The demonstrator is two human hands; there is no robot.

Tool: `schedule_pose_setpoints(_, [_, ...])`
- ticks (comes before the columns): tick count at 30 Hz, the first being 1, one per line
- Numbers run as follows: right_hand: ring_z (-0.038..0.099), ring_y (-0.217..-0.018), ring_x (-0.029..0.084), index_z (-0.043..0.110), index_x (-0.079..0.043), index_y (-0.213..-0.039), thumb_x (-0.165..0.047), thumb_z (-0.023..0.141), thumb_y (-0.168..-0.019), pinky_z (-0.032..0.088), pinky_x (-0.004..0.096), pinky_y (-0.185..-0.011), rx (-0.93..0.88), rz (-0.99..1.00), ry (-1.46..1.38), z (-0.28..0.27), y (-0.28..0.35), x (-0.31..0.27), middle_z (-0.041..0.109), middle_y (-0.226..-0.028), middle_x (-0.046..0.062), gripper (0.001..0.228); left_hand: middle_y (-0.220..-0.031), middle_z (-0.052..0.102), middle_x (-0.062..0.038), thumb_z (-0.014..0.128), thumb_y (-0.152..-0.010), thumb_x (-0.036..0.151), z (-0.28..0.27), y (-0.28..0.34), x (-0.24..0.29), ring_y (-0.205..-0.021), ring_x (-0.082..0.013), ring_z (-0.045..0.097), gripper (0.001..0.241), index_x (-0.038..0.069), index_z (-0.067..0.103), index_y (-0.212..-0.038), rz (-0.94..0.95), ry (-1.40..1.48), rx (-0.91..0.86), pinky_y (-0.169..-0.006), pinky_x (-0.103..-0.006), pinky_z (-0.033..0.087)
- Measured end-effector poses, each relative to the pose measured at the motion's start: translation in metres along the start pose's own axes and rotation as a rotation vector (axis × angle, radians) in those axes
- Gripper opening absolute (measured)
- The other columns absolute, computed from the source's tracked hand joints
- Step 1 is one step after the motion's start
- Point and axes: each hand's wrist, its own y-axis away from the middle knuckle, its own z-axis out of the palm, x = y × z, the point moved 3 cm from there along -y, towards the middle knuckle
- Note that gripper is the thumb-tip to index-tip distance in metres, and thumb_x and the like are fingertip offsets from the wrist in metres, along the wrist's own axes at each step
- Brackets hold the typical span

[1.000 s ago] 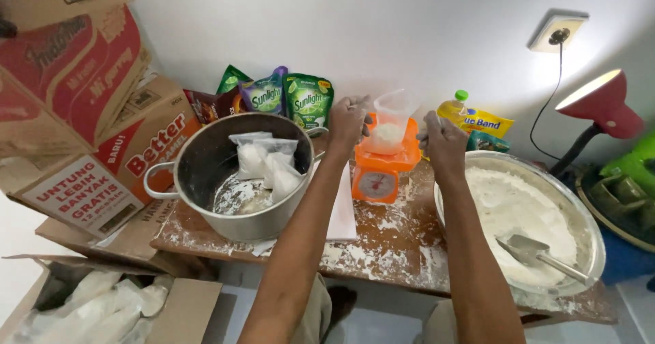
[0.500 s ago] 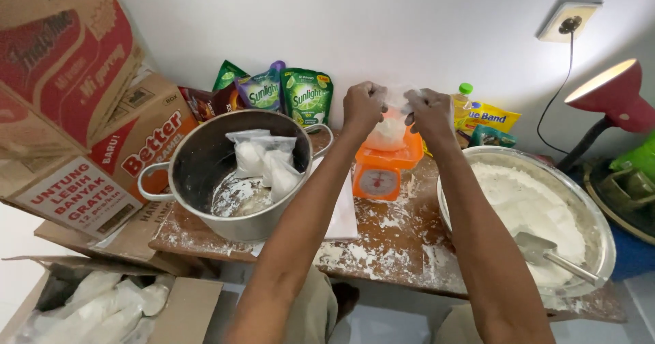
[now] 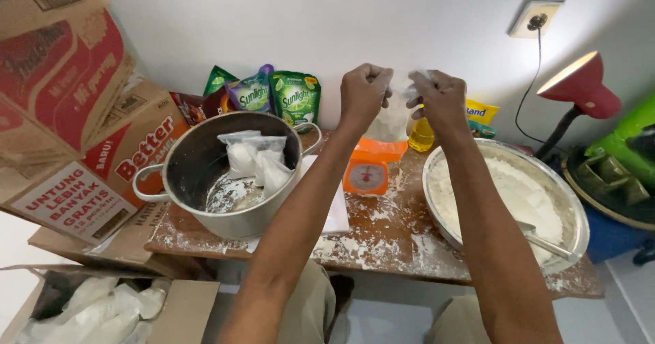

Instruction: Measuring flour into small plastic bags using a scoop and a scale, and mixing dough in a large bowl.

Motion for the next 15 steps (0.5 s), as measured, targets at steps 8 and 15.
schedule_pose_setpoints(8, [0.072, -0.062, 0.018, 0.073, 0.001, -0.108, -0.022, 0.067, -0.104, 0.062, 0.025, -0.044, 0.013, -0.044, 0.066, -0.036, 0.027, -0.031, 0.068, -0.077, 0.016, 0.024, -0.057, 0.065, -0.014, 0.072, -0.084, 0.009, 0.026, 0.026, 0.009, -0.04, -0.0148, 0.062, 0.016, -0.004, 0.07, -0.091, -0.054, 0.175, -0.015, -0.032, -0.022, 0.044])
schedule_pose_setpoints(15, [0.072, -0.06, 0.017, 0.073, 0.0, -0.104, -0.021, 0.068, -0.102, 0.062, 0.026, -0.045, 0.065, -0.009, 0.068, -0.065, 0.042, -0.029, 0.069, -0.074, 0.016, 0.022, -0.058, 0.066, -0.013, 0.072, -0.085, 0.007, 0.048, 0.043, 0.012, -0.04, -0.0143, 0.061, 0.015, -0.005, 0.069, -0.093, -0.113, 0.185, -0.069, -0.031, -0.021, 0.043])
